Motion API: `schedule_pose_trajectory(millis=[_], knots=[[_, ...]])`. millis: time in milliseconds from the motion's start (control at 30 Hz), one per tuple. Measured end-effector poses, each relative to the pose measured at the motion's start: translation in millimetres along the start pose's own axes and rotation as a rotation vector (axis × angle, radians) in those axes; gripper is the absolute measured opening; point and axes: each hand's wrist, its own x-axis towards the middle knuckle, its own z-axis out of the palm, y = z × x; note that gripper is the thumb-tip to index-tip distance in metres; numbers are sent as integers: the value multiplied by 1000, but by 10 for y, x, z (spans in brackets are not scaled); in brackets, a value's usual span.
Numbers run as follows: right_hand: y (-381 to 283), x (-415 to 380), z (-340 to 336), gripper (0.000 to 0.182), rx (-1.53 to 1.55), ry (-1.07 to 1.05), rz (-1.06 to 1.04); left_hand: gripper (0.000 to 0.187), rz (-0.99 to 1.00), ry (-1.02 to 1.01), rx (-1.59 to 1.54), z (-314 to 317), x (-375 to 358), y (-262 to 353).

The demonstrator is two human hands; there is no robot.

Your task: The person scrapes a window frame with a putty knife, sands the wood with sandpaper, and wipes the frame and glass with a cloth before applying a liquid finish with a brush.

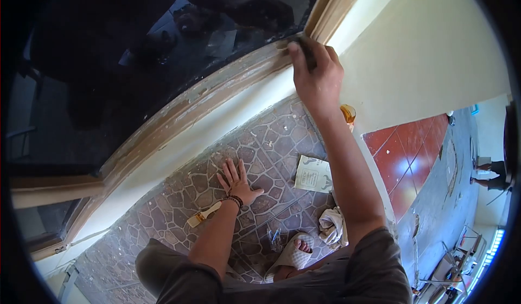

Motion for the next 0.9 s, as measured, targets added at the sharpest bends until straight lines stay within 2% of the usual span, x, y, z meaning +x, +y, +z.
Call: schedule_pose_trajectory(millis=[67,200,267,333,400,467,500,533,600,667,700,733,800,833,867,900], knots=[[10,3,-34,26,14,-24,17,131,-2,-12,-2,2,10,-5],[12,95,-115,24,58,-206,120,131,-8,-20,-2,-18,7,19],[-7,36,-54,23,48,-143,-18,133,-1,-24,-19,10,19,4],[-261,-106,-82,22,187,-300,-88,135,10,-20,-31,-3,60,15],[-110,-66,-39,19,101,-232,-197,134,-2,-32,-28,8,42,10],[43,97,-111,17,58,-184,92,134,-2,-45,-25,13,27,-8],[47,41,-72,15,47,-184,-56,134,-2,-49,-23,-2,50,5],[-63,-29,-73,16,98,-257,-91,134,-1,-53,-26,-8,43,10],[-141,-36,-101,16,197,-291,-132,134,-6,-61,-22,-32,36,22],[68,142,-134,16,53,-246,-29,134,0,-57,-17,-16,31,12],[66,134,-136,16,106,-253,41,134,4,-48,-15,-12,37,11],[30,65,-97,17,76,-255,-124,134,6,-42,-21,-23,59,22],[-224,-79,-97,16,244,-337,-85,134,-10,-60,-13,-23,45,27],[-132,-11,-129,16,177,-363,-156,134,-9,-61,-12,-17,50,33],[36,105,-96,15,79,-279,-275,134,0,-59,-6,4,34,24],[83,76,-82,12,54,-222,-169,134,6,-48,-2,0,45,5]])
